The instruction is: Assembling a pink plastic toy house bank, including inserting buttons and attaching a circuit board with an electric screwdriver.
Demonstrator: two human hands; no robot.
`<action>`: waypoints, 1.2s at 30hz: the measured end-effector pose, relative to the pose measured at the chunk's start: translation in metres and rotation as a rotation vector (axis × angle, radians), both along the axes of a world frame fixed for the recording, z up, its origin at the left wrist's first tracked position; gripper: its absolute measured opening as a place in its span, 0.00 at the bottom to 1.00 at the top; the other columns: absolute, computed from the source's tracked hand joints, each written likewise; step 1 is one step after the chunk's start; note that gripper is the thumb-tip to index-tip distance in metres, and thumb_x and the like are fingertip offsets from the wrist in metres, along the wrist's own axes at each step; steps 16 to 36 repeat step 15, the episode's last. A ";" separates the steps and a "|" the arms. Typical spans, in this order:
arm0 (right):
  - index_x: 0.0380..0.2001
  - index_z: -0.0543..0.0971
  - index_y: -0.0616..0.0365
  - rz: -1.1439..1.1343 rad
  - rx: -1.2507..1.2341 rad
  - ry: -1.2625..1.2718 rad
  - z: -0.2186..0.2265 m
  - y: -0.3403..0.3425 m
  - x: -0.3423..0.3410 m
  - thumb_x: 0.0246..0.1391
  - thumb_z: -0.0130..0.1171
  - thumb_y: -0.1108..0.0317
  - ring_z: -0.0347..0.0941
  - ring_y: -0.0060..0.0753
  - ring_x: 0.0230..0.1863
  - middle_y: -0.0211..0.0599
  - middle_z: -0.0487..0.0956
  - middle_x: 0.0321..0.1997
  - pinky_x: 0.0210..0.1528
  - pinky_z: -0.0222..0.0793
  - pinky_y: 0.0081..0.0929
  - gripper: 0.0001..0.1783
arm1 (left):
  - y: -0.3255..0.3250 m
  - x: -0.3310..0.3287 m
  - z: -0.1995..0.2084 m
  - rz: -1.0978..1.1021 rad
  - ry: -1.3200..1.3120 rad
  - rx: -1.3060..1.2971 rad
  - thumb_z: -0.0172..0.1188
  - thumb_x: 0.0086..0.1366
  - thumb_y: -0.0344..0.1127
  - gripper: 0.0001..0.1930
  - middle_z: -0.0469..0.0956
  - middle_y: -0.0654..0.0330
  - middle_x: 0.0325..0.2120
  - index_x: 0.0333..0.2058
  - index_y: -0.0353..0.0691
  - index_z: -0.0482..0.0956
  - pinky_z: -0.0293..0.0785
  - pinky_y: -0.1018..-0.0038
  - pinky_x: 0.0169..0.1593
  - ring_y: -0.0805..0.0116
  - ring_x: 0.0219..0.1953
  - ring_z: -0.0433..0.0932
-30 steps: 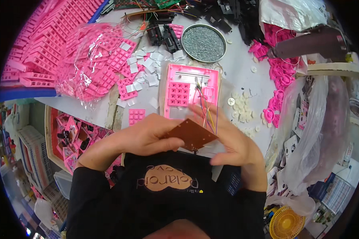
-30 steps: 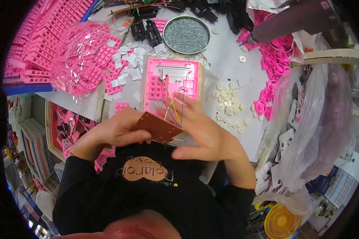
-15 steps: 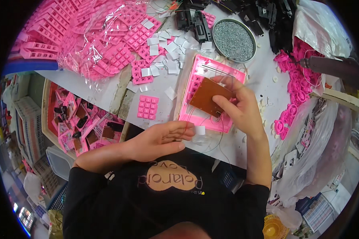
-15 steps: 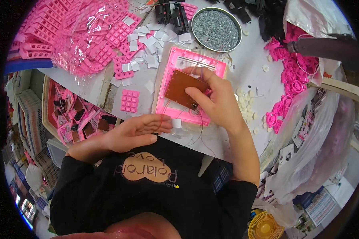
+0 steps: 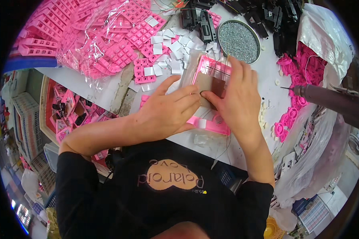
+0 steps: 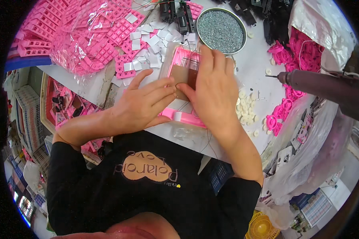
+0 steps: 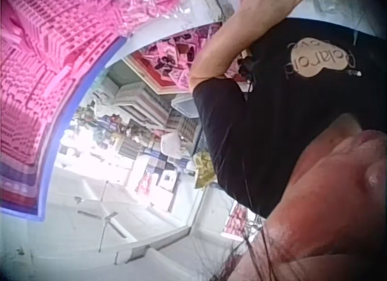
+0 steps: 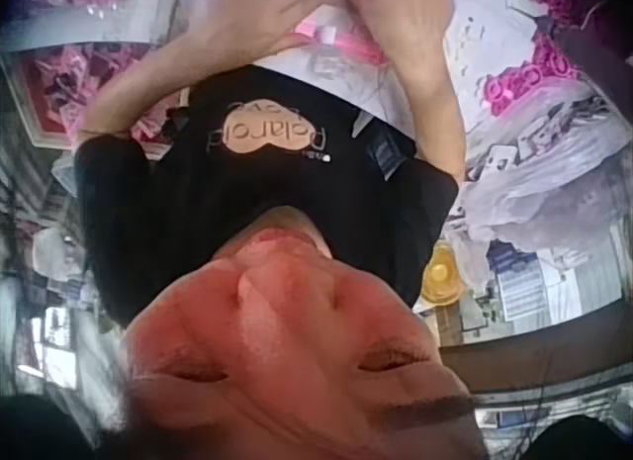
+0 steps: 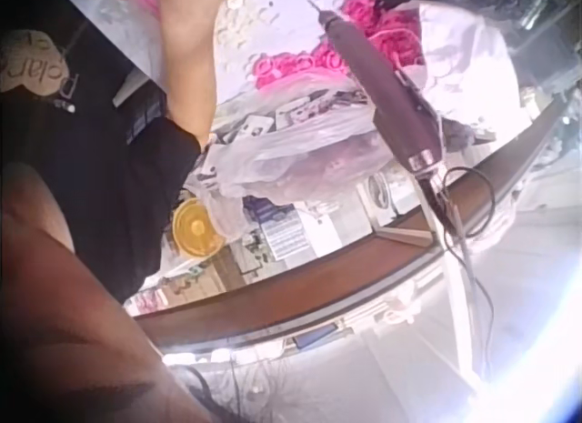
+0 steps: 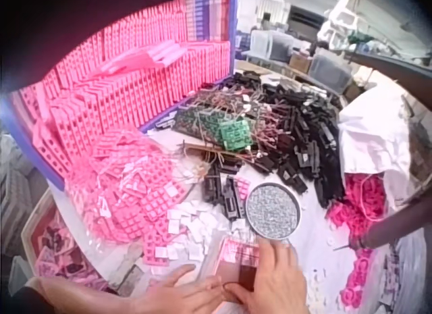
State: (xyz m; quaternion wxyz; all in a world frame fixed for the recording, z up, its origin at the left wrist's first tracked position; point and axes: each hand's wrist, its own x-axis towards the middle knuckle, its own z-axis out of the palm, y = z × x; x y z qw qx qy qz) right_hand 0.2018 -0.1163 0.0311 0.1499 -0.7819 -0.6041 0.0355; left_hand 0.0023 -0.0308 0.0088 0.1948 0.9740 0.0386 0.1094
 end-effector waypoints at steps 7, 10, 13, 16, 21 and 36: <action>0.54 0.77 0.66 0.317 -0.044 -0.084 -0.020 -0.055 -0.023 0.49 0.66 0.65 0.68 0.49 0.65 0.50 0.75 0.61 0.65 0.63 0.47 0.29 | 0.000 0.005 0.002 -0.088 0.095 0.063 0.65 0.59 0.54 0.32 0.76 0.54 0.54 0.54 0.33 0.76 0.62 0.58 0.60 0.62 0.63 0.69; 0.57 0.76 0.64 0.303 -0.155 -0.071 -0.009 -0.054 -0.024 0.49 0.63 0.69 0.66 0.49 0.68 0.49 0.72 0.66 0.67 0.62 0.47 0.30 | 0.001 0.011 0.008 -0.119 0.186 0.072 0.65 0.58 0.54 0.33 0.76 0.54 0.53 0.54 0.33 0.76 0.65 0.62 0.56 0.62 0.61 0.70; 0.58 0.76 0.64 0.390 -0.129 0.210 0.002 -0.053 0.009 0.50 0.63 0.69 0.66 0.46 0.69 0.49 0.71 0.67 0.69 0.59 0.49 0.29 | 0.004 0.019 0.018 -0.158 0.321 0.074 0.65 0.58 0.54 0.33 0.76 0.55 0.52 0.54 0.34 0.76 0.65 0.65 0.53 0.63 0.61 0.71; 0.57 0.76 0.65 0.386 -0.039 0.426 0.006 -0.057 0.027 0.52 0.62 0.68 0.66 0.45 0.69 0.50 0.72 0.66 0.70 0.58 0.50 0.28 | 0.013 0.030 0.031 -0.210 0.462 0.039 0.68 0.55 0.53 0.34 0.75 0.56 0.53 0.54 0.34 0.76 0.66 0.65 0.53 0.64 0.61 0.70; 0.57 0.76 0.65 0.386 -0.039 0.426 0.006 -0.057 0.027 0.52 0.62 0.68 0.66 0.45 0.69 0.50 0.72 0.66 0.70 0.58 0.50 0.28 | 0.013 0.030 0.031 -0.210 0.462 0.039 0.68 0.55 0.53 0.34 0.75 0.56 0.53 0.54 0.34 0.76 0.66 0.65 0.53 0.64 0.61 0.70; 0.57 0.76 0.65 0.386 -0.039 0.426 0.006 -0.057 0.027 0.52 0.62 0.68 0.66 0.45 0.69 0.50 0.72 0.66 0.70 0.58 0.50 0.28 | 0.013 0.030 0.031 -0.210 0.462 0.039 0.68 0.55 0.53 0.34 0.75 0.56 0.53 0.54 0.34 0.76 0.66 0.65 0.53 0.64 0.61 0.70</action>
